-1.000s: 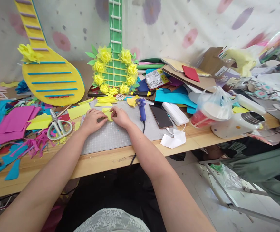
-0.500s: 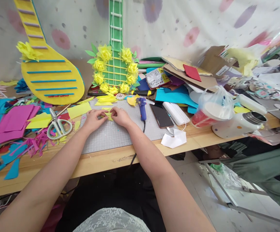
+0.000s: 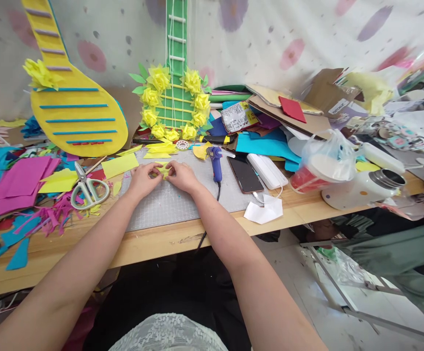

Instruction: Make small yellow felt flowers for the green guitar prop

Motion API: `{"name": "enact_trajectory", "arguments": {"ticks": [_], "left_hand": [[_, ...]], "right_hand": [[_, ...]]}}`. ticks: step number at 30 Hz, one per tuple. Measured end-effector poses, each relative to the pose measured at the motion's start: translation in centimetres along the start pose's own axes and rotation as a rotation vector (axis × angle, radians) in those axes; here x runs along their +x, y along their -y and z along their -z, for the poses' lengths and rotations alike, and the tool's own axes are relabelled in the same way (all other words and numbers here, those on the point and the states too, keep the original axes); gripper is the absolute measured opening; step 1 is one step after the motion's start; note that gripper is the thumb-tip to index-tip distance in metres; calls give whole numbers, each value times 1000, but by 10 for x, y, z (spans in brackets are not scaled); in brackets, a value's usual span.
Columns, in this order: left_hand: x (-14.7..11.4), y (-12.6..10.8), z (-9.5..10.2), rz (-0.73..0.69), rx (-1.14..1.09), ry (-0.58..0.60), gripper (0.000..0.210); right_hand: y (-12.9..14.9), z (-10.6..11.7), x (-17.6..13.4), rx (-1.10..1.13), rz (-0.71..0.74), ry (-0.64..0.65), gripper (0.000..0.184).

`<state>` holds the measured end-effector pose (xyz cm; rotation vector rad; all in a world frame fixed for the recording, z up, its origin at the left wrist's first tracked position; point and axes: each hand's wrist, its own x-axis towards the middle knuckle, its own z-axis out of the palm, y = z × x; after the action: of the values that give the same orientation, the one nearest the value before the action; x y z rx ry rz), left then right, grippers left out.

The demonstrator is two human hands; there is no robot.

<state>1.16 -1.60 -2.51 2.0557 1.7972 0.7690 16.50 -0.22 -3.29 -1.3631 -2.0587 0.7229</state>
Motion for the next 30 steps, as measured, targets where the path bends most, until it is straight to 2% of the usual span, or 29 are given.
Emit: {"name": "enact_trajectory", "arguments": {"ticks": [16,23,27,30], "left_hand": [[-1,-4,-1,2,63,-30,31],[-1,-3,-3,-7,68,-28,23],[-1,-3,-4,-29,145,0,11],[-2,-2,-4,-55,202,-1,12]], "right_hand": [[2,1,1,-7,-26,6,24],[0,0,2,2,-4,12,19],[0,0,2,-13,31,35,11],[-2,0,3,-19,21,33,13]]}}
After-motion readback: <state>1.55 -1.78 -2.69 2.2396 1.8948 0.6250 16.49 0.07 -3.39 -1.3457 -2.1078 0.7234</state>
